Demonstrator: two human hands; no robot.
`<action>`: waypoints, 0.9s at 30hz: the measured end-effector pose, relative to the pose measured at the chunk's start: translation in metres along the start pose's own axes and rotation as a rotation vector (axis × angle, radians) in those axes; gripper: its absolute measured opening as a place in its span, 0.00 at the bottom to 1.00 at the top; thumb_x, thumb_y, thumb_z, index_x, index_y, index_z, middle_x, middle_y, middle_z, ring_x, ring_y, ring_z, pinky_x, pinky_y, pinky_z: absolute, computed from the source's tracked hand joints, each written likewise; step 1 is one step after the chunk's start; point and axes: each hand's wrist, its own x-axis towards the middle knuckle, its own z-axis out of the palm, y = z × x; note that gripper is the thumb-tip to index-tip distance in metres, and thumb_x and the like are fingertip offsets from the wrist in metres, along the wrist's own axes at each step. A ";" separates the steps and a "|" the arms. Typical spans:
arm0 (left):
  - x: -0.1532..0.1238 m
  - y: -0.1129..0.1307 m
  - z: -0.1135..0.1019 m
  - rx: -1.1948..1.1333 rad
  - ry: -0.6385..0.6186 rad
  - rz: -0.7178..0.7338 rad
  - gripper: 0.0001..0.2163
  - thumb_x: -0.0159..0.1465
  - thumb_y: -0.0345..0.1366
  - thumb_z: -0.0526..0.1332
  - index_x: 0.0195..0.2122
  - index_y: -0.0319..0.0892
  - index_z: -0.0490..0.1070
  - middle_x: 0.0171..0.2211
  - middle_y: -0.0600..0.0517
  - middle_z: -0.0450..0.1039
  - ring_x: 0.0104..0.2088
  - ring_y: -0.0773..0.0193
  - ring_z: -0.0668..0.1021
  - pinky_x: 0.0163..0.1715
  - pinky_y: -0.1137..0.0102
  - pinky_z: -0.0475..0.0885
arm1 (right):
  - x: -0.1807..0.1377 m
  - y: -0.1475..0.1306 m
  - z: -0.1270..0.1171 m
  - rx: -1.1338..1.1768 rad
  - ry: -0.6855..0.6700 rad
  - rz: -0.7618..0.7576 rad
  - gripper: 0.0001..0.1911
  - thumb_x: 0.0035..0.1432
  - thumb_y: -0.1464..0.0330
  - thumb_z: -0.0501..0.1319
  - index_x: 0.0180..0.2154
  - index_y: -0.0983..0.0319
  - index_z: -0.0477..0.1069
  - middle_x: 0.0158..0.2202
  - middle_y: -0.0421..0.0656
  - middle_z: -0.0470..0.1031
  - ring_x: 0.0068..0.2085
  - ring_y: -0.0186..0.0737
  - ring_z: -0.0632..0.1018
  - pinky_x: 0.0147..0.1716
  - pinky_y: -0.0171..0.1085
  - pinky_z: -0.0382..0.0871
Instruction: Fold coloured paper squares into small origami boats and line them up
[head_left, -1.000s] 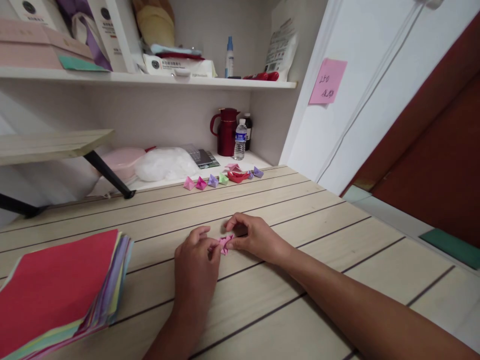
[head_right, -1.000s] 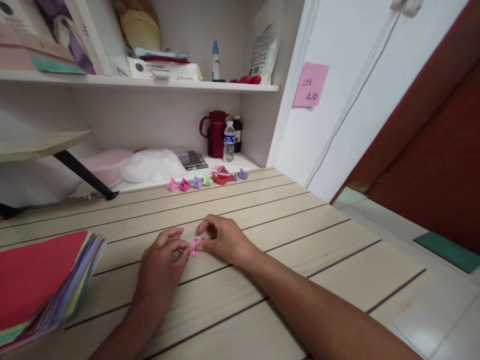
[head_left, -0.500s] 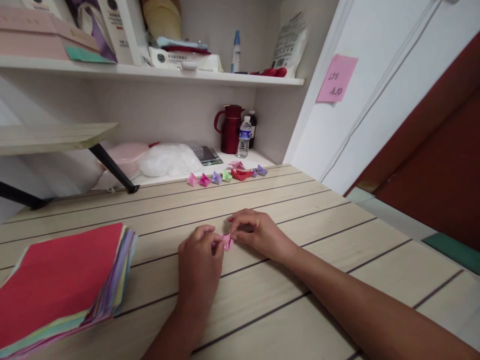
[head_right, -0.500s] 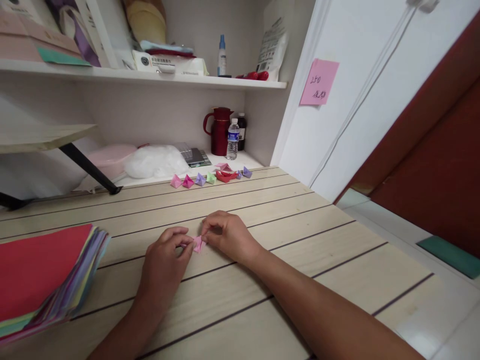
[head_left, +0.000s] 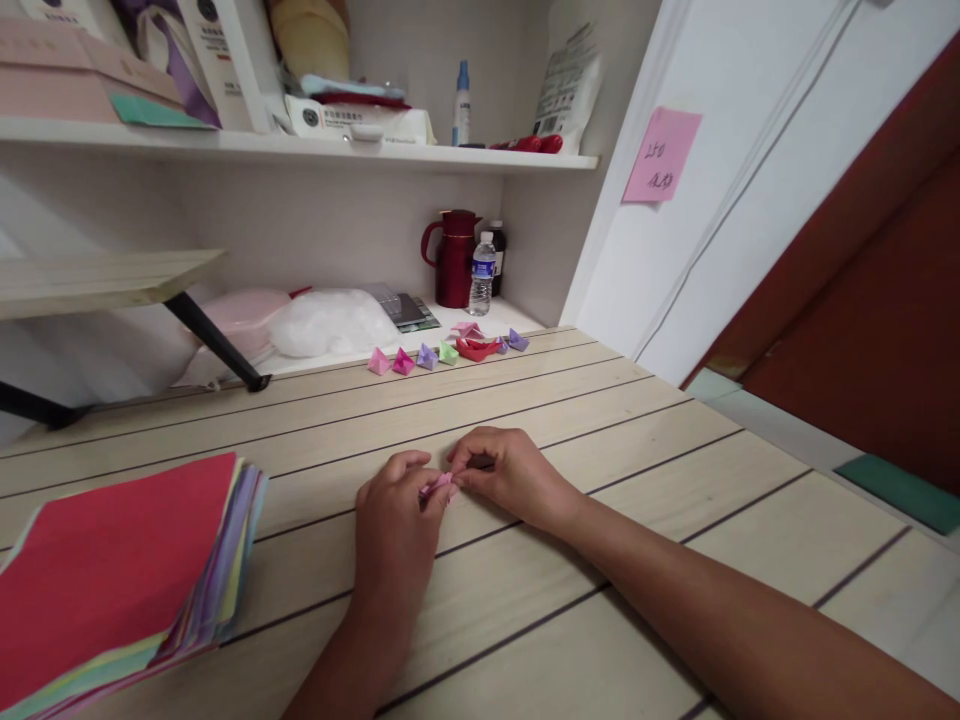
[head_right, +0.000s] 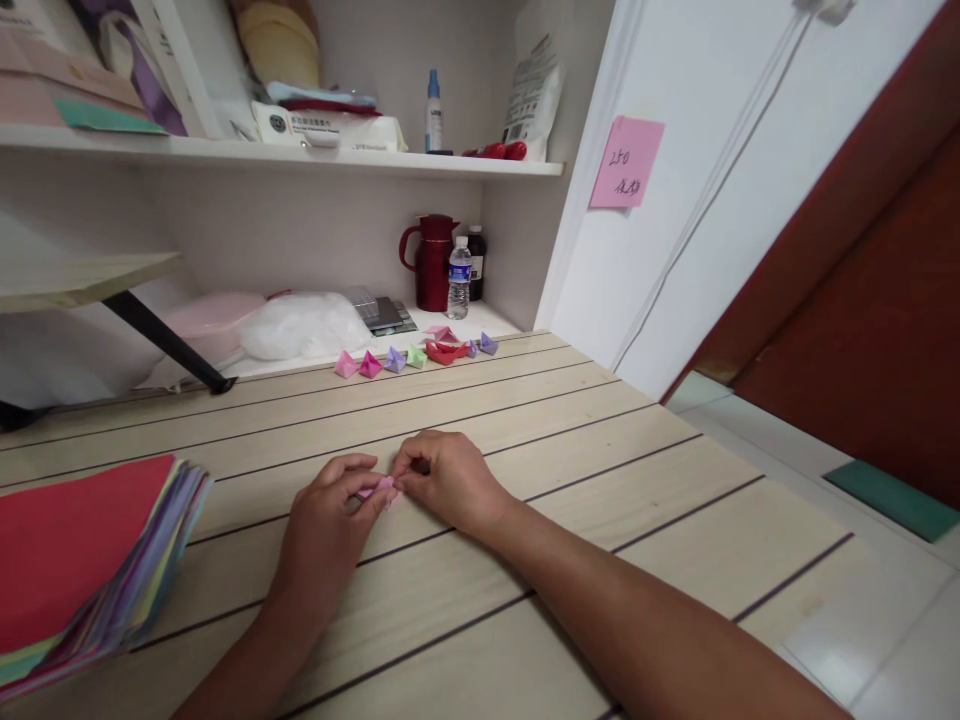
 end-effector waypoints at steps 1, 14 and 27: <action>0.000 0.001 -0.001 -0.001 -0.001 0.000 0.04 0.59 0.31 0.66 0.30 0.46 0.80 0.43 0.49 0.78 0.44 0.56 0.80 0.44 0.59 0.74 | 0.000 0.000 0.000 -0.007 -0.005 0.000 0.06 0.54 0.77 0.67 0.29 0.60 0.78 0.33 0.40 0.80 0.35 0.37 0.79 0.36 0.34 0.71; 0.005 0.003 -0.002 0.016 0.068 -0.020 0.09 0.58 0.29 0.64 0.25 0.49 0.80 0.42 0.51 0.79 0.43 0.57 0.79 0.48 0.57 0.72 | 0.000 0.002 -0.007 -0.043 -0.091 -0.133 0.15 0.51 0.79 0.68 0.40 0.58 0.75 0.48 0.43 0.74 0.41 0.37 0.77 0.41 0.34 0.71; 0.003 0.002 -0.005 -0.036 0.037 -0.040 0.09 0.57 0.33 0.64 0.22 0.51 0.80 0.43 0.51 0.79 0.45 0.55 0.78 0.51 0.54 0.69 | 0.000 -0.001 -0.013 -0.374 -0.087 -0.187 0.10 0.54 0.78 0.65 0.36 0.58 0.74 0.38 0.41 0.76 0.39 0.40 0.76 0.37 0.34 0.64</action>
